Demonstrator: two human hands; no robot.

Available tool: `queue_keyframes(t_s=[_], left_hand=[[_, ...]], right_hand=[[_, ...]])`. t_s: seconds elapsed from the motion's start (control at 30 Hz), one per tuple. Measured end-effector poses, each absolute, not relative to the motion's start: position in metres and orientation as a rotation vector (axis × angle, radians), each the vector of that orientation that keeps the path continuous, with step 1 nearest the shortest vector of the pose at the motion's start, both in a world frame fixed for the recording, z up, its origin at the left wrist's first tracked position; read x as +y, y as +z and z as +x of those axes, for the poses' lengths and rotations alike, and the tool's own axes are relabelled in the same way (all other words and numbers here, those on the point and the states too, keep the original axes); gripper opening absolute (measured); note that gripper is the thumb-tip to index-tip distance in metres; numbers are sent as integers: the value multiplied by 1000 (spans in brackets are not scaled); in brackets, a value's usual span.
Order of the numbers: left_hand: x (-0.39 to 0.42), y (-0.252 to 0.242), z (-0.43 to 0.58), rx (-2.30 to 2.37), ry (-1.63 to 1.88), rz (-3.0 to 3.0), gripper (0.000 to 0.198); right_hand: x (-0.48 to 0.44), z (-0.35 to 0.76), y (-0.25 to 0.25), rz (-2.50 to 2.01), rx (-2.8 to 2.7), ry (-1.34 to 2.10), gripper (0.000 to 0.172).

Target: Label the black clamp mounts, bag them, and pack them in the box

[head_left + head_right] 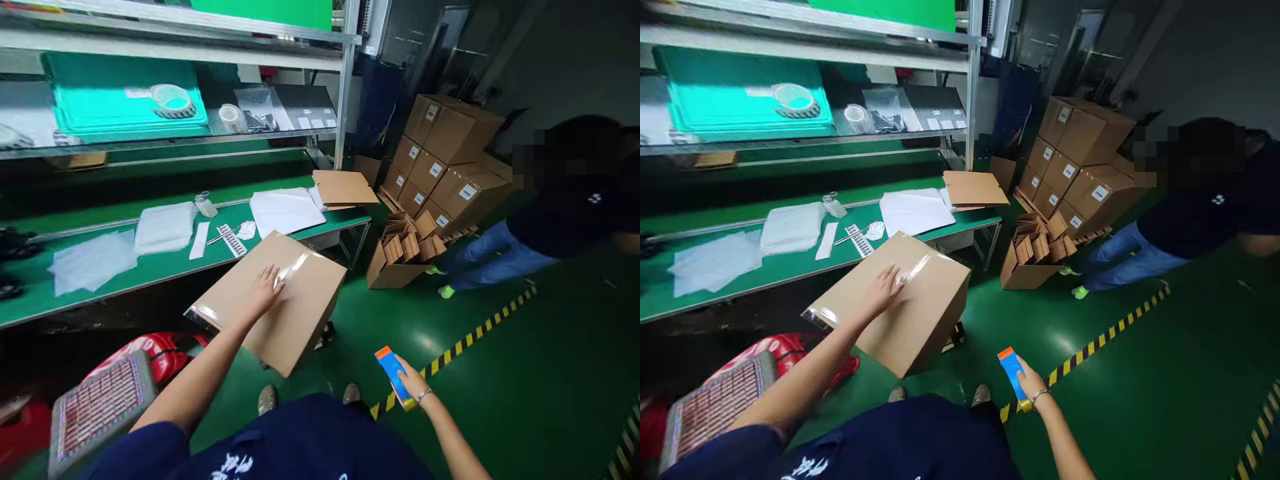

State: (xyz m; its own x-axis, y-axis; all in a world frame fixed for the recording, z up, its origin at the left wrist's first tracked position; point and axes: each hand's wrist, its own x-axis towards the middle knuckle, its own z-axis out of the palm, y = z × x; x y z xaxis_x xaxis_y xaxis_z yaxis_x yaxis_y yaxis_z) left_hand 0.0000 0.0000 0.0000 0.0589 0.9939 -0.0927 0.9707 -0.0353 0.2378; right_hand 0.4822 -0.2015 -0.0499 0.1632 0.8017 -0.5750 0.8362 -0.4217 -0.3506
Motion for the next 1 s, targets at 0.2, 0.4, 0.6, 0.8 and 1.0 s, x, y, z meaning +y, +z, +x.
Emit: queue_keyframes(t_s=[0.2, 0.4, 0.6, 0.8, 1.0], left_hand=[[7, 2, 90, 2080, 31, 1983, 61], [10, 3, 93, 2129, 6, 1944, 61], [21, -11, 84, 2127, 40, 1952, 63], [39, -20, 78, 2136, 70, 1872, 65], [65, -24, 75, 2149, 58, 1718, 63]], right_hand=[[-115, 563, -33, 2220, 1894, -1037, 62], [27, 542, -24, 2105, 2246, -887, 61], [168, 483, -18, 2062, 2455, -735, 41], [318, 434, -26, 1953, 2652, -653, 32], [471, 384, -84, 1826, 2779, -697, 37]])
